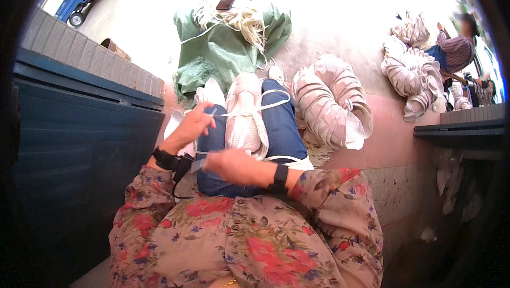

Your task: The recorder is lacing shoe uppers by hand.

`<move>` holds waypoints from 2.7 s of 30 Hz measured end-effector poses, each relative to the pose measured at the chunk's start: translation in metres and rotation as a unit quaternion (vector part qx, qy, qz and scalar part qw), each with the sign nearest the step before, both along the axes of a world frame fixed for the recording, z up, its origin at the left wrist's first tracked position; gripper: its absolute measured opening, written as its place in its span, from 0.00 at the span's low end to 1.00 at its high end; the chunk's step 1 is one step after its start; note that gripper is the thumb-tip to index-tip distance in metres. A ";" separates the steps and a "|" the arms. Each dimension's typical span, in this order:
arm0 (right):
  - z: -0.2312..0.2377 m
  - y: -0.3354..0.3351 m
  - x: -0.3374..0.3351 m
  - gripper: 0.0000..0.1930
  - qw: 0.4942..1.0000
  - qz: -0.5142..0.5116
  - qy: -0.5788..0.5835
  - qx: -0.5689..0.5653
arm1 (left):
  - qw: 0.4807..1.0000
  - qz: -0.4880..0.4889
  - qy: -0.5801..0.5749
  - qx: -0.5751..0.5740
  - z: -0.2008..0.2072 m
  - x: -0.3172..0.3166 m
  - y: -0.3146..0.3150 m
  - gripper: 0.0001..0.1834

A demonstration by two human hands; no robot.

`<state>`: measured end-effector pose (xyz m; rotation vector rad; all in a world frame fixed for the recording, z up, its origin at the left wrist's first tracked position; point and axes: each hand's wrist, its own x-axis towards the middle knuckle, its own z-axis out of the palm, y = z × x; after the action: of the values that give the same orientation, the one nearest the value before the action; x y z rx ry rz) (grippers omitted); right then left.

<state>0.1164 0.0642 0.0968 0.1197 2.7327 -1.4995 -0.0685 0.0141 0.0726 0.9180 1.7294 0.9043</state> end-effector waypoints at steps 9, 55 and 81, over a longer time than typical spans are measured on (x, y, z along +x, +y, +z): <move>-0.070 0.099 -0.017 0.11 0.972 -0.175 -0.028 0.154 | 0.975 -0.017 0.218 0.049 -0.039 0.027 0.015 0.13; -0.080 0.045 -0.023 0.13 0.918 -0.377 -0.114 0.038 | 0.978 -0.173 0.111 -0.020 -0.029 0.021 0.045 0.07; -0.024 0.045 0.073 0.08 0.989 -0.144 -0.013 -0.001 | 0.871 -0.198 0.403 0.197 0.004 0.071 -0.001 0.17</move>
<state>0.1897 0.1090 0.0729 0.5529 2.7863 -1.5479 0.0026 0.0129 0.0766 2.0640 1.9195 0.6297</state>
